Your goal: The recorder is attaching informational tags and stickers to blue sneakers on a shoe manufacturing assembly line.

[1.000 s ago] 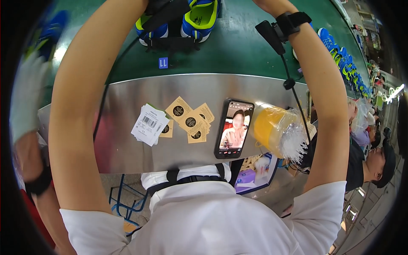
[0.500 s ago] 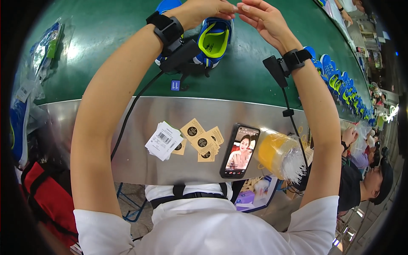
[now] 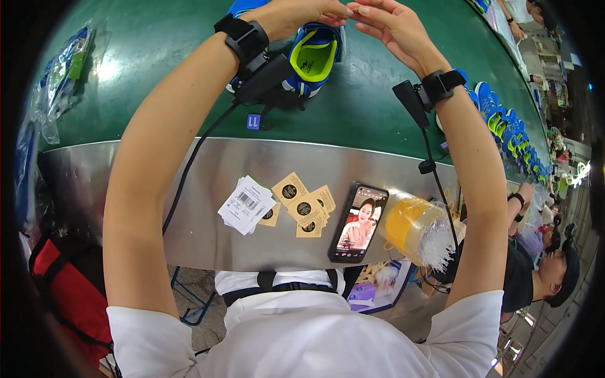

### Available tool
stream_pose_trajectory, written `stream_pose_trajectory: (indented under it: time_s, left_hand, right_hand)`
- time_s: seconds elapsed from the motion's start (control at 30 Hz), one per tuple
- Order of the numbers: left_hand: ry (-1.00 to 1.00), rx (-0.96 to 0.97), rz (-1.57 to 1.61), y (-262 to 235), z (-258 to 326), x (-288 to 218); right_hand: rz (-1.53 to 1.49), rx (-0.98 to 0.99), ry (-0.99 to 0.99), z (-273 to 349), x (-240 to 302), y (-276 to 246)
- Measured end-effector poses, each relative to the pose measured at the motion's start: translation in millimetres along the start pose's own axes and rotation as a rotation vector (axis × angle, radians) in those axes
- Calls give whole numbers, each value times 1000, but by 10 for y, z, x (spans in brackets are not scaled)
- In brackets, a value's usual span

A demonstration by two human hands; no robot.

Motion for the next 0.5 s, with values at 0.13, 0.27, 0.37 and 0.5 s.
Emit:
stream_pose_trajectory:
  time_s: [0.13,0.27,0.37,0.5]
  left_hand:
    - [-3,1,-23,-43,20,20]
    - [-6,2,-85,2,59,-4]
    - [11,43,-59,-31,72,-40]
    - [-1,38,-102,5,-4,-124]
  right_hand:
    - [33,-6,-4,-10,-28,48]
    - [388,-121,-96,12,34,92]
    - [421,-172,-144,-42,63,132]
    - [590,-152,-182,-35,213,144]
Point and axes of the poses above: each hand's wrist, its own z-axis away from the middle knuckle, its own y-axis out of the palm, x = y × z, the point moved 3 cm from there along -z, towards the middle knuckle, and after that the axes turned 12 degrees about y, right-handed, at the moved point
